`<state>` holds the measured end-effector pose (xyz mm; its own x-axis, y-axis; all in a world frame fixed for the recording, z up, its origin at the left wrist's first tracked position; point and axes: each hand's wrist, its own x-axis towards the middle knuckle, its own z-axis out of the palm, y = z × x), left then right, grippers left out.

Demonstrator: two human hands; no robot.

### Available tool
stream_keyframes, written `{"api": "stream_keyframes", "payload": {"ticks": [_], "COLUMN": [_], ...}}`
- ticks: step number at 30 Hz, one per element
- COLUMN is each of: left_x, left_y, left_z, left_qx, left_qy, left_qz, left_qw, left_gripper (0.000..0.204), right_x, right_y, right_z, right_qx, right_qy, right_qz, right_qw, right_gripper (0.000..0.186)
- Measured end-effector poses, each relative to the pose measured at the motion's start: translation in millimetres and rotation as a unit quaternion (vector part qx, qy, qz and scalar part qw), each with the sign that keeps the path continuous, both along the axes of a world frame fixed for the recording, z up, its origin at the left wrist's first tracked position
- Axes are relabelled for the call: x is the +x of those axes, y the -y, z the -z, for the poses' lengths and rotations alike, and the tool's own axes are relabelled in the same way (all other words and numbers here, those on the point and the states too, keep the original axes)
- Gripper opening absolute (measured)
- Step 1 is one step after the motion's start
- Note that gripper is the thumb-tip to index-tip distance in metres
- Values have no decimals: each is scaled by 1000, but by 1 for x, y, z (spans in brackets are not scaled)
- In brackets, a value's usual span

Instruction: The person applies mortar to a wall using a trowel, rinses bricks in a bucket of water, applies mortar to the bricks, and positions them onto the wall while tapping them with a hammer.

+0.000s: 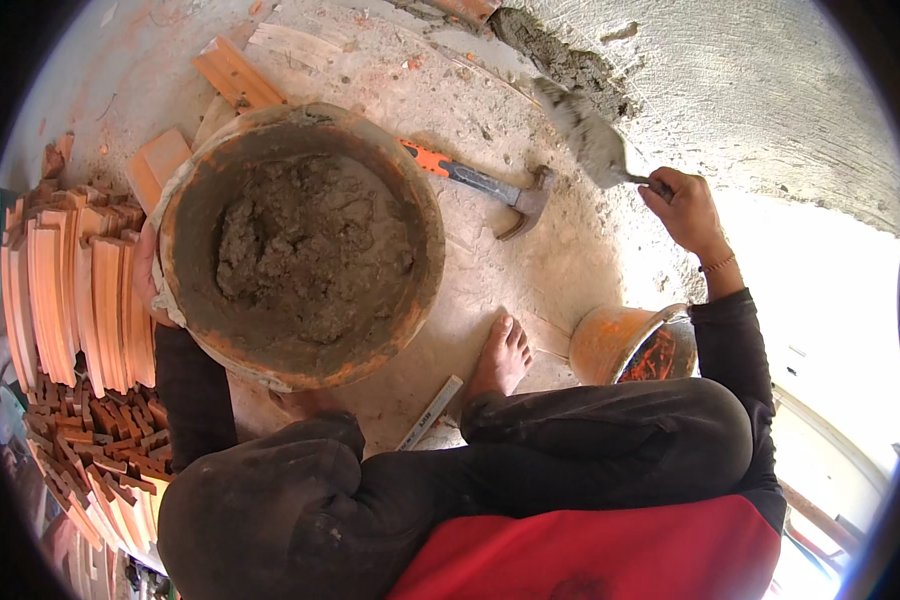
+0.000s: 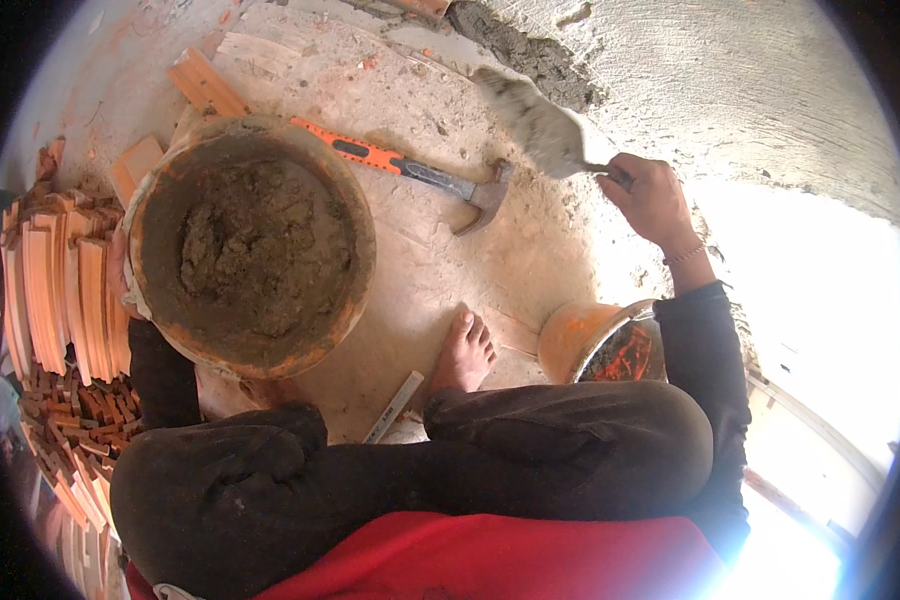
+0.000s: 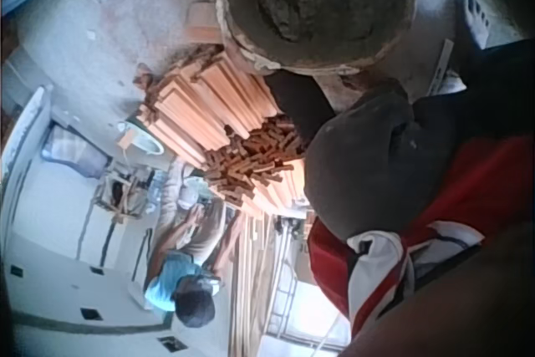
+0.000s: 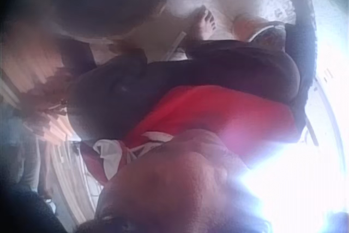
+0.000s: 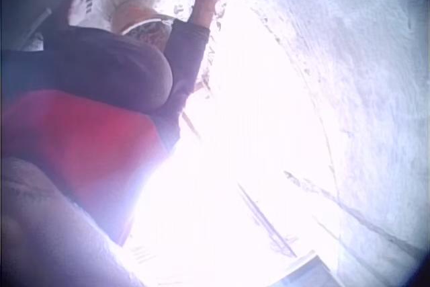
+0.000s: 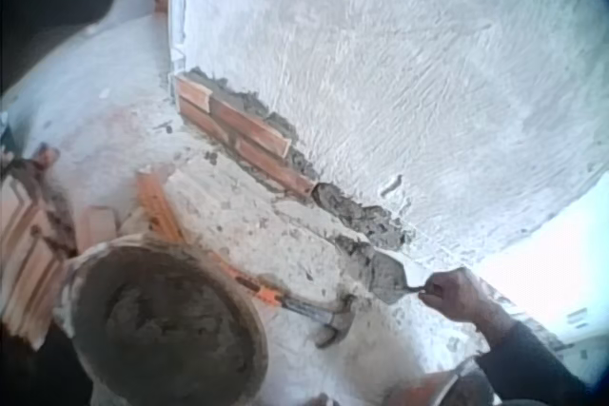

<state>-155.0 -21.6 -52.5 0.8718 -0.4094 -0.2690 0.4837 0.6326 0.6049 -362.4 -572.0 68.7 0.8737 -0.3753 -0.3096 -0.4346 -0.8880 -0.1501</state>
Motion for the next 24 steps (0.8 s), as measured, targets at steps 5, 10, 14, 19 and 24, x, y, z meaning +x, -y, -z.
{"api": "stream_keyframes", "payload": {"ticks": [5, 10, 14, 19, 24], "left_x": [-1, 2, 5, 1, 1], "left_y": [-5, 0, -5, 1, -3], "left_z": [-1, -3, 1, -5, -2], "left_qx": [-39, -1, -5, 1, 64], "left_qy": [-6, 7, -19, -31, -21], "left_qz": [9, 8, -3, -12, -44], "left_qw": [999, 1000, 1000, 999, 997], "left_gripper": [48, 48, 47, 45, 45], "right_x": [39, 86, 83, 57, 55], "right_y": [-26, 11, 23, 20, 4], "right_z": [-43, -2, 3, 41, 51], "right_qx": [346, 209, 154, 147, 153], "right_qy": [-178, -105, -74, 15, -1], "right_qz": [-26, 61, 75, 61, 101], "right_qw": [921, 970, 982, 987, 983], "right_gripper": [12, 19, 26, 29, 29]}}
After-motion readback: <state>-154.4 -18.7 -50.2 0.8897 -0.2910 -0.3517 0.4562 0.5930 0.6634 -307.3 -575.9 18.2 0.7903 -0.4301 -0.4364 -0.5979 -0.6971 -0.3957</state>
